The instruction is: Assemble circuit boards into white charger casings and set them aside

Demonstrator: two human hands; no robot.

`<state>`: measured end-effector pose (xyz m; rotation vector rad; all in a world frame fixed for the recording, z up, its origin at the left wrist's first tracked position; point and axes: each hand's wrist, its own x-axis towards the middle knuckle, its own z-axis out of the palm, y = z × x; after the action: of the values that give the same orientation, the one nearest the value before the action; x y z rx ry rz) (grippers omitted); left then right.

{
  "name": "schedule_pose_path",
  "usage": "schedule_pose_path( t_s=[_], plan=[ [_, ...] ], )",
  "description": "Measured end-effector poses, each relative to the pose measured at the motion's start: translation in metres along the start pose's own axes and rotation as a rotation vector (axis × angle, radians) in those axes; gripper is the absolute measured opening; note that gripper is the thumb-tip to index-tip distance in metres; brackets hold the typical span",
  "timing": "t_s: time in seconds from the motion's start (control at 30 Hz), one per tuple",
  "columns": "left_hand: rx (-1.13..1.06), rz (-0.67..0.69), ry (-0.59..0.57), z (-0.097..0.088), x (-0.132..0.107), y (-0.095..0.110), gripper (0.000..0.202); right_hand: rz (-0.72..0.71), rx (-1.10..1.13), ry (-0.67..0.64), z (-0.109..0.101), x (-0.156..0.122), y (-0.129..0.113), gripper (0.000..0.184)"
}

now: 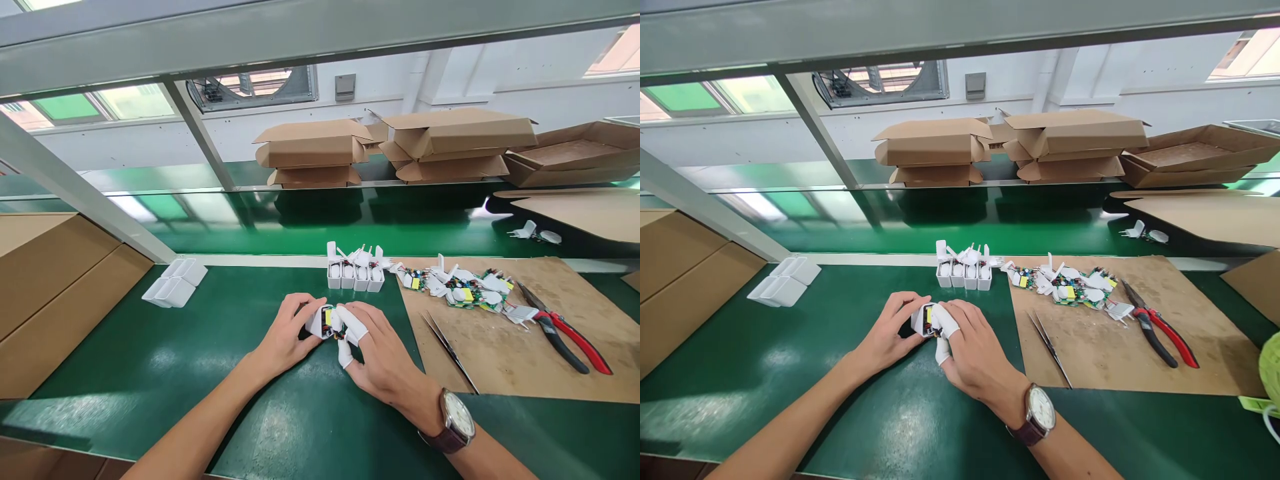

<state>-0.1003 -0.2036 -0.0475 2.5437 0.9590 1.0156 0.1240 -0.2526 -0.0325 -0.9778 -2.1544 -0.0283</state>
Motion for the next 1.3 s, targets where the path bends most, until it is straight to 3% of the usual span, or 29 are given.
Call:
schedule_pose_path(
  t_s=[0.33, 0.5, 0.6, 0.7, 0.9, 1.0, 1.17, 1.3],
  plan=[
    [-0.099, -0.02, -0.035, 0.007, -0.004, -0.002, 0.062, 0.005, 0.033, -0.054, 0.004, -0.003, 0.0, 0.072],
    [-0.317, -0.146, -0.194, 0.009, -0.007, -0.001, 0.07, 0.098, 0.183, 0.004, 0.0, -0.001, 0.004, 0.062],
    [-0.474, -0.27, -0.293, 0.007, -0.007, 0.001, 0.07, 0.205, 0.313, 0.024, -0.004, -0.001, 0.009, 0.042],
    [-0.573, -0.397, -0.253, 0.006, -0.004, 0.003, 0.067, 0.207, 0.339, 0.02, -0.001, -0.002, 0.014, 0.031],
    [-0.775, -0.483, -0.172, 0.006, -0.001, 0.006, 0.067, 0.074, 0.284, -0.128, 0.016, -0.009, 0.023, 0.043],
    [-0.738, -0.446, -0.163, 0.009, -0.003, 0.006, 0.073, 0.033, 0.21, -0.114, 0.019, -0.011, 0.025, 0.046],
    [-0.594, -0.328, -0.079, 0.013, -0.008, 0.004, 0.094, 0.037, 0.23, 0.026, 0.013, -0.007, 0.023, 0.042],
    [-0.534, -0.28, -0.069, 0.014, -0.009, 0.007, 0.103, 0.073, 0.328, -0.076, 0.012, -0.004, 0.021, 0.041]
  ],
)
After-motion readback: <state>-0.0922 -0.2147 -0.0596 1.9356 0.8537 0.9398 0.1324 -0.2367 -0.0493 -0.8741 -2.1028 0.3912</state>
